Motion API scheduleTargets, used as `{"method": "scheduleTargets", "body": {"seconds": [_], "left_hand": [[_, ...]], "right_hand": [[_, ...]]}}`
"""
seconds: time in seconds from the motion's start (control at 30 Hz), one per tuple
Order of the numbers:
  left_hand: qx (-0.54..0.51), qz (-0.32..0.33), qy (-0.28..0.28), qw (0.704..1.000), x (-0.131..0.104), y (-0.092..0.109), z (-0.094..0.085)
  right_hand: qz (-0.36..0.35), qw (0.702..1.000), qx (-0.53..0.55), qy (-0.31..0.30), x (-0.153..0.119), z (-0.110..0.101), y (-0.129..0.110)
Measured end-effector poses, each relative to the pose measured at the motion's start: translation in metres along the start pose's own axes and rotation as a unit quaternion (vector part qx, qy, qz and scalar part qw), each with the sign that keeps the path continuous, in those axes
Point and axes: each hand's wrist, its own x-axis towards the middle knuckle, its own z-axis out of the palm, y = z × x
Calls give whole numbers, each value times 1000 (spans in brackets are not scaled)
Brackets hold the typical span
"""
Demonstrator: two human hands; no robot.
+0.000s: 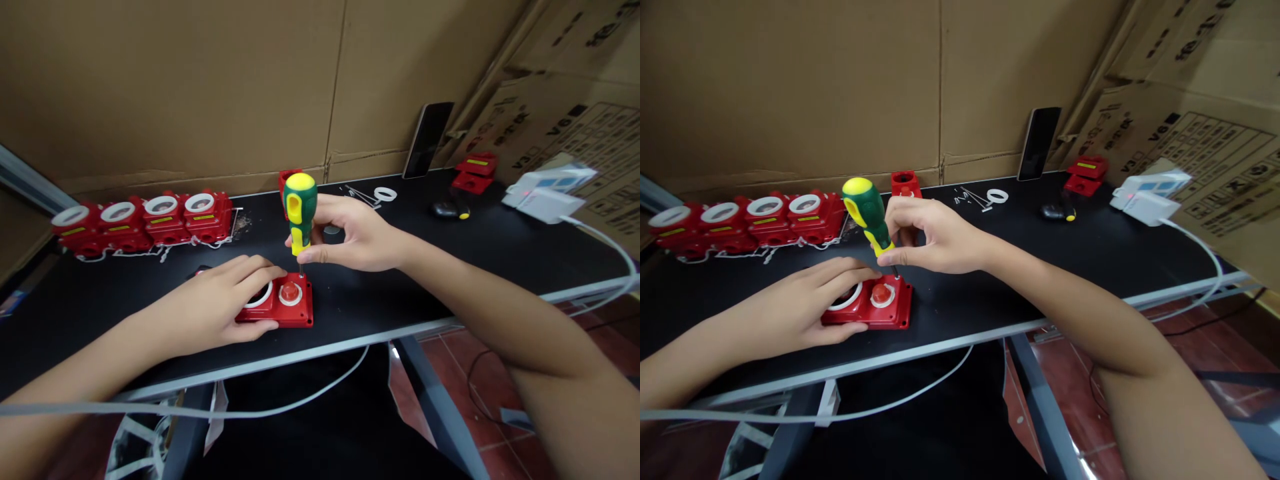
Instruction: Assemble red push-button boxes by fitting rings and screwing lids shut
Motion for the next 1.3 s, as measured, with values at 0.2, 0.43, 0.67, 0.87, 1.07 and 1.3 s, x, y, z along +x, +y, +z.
{"method": "scheduleTargets", "body": {"seconds": [0.2,0.43,0.67,0.87,1.07,1.3], "left_hand": [[39,9,12,999,-2,-1,5],[95,24,29,995,-4,3,7],[139,46,44,988,-4,13,7],[127,42,38,990,-3,10,8],[101,19,20,995,-3,8,8],[72,-15,-7,997,-7,2,5]], "right_hand": [[27,999,-18,22,1,4,-9],[4,995,-76,64,1,9,-13],[13,998,-19,54,-2,12,-10],[41,988,10,149,3,-2,-22],[80,957,18,277,4,-50,15],[224,906,-289,214,-9,-85,64]]}}
